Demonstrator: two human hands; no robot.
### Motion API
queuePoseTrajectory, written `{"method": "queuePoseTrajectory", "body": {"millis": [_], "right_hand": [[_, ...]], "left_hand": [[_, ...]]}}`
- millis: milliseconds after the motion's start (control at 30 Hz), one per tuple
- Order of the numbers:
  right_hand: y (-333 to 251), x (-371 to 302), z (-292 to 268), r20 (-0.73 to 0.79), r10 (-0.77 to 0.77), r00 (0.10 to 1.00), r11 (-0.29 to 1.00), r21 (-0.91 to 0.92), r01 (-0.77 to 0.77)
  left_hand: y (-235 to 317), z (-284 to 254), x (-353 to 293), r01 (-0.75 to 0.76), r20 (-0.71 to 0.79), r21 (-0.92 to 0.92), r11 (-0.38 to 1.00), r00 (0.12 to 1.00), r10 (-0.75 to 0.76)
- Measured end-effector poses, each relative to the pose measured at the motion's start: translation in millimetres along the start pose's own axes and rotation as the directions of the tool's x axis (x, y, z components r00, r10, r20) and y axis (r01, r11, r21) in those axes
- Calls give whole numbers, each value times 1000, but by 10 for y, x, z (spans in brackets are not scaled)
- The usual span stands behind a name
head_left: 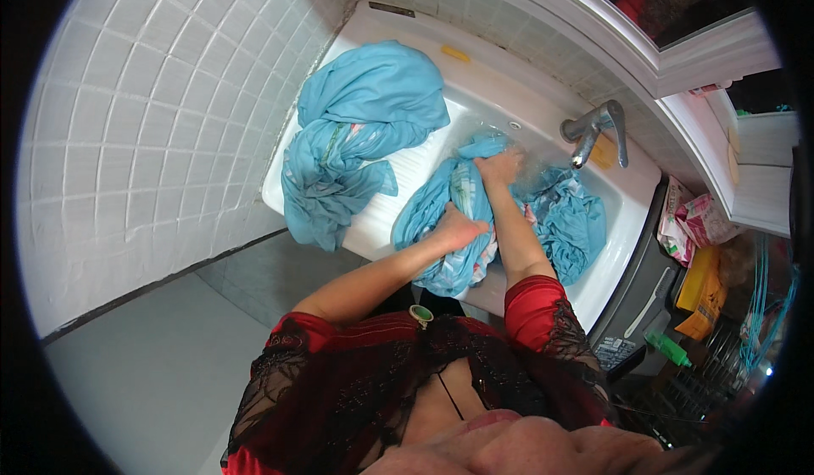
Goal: The person hand-washes a light blue garment in a white sink. They repeatedly submerge, agitate, and wring the fabric under running water, then lift and squeeze it to remove excess water.
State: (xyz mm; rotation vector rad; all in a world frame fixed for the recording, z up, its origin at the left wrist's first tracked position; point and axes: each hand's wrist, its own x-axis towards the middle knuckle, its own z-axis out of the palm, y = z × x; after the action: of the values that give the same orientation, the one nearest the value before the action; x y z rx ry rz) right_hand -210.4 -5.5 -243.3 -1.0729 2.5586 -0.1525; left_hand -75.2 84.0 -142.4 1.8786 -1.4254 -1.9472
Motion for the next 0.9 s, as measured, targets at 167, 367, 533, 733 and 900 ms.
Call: {"method": "queuePoseTrajectory", "body": {"millis": [167, 367, 533, 733, 900], "right_hand": [[444, 247, -12, 59, -179, 982, 876, 465, 131], [1055, -259, -866, -273, -368, 889, 494, 753, 436], [975, -1318, -1081, -371, -627, 685, 560, 396, 727], [670, -1308, -717, -268, -573, 775, 700, 333, 632], [407, -832, -407, -186, -427, 885, 852, 244, 463]], "left_hand": [[-59, -44, -11, -157, -94, -116, 981, 985, 146], [-334, -195, 559, -297, -32, -340, 892, 952, 305], [-616, -13, 1124, -323, -3, -216, 922, 944, 330], [-883, 104, 1396, -451, -31, -330, 829, 883, 468], [-782, 207, 1373, -419, -82, -118, 900, 908, 412]]}}
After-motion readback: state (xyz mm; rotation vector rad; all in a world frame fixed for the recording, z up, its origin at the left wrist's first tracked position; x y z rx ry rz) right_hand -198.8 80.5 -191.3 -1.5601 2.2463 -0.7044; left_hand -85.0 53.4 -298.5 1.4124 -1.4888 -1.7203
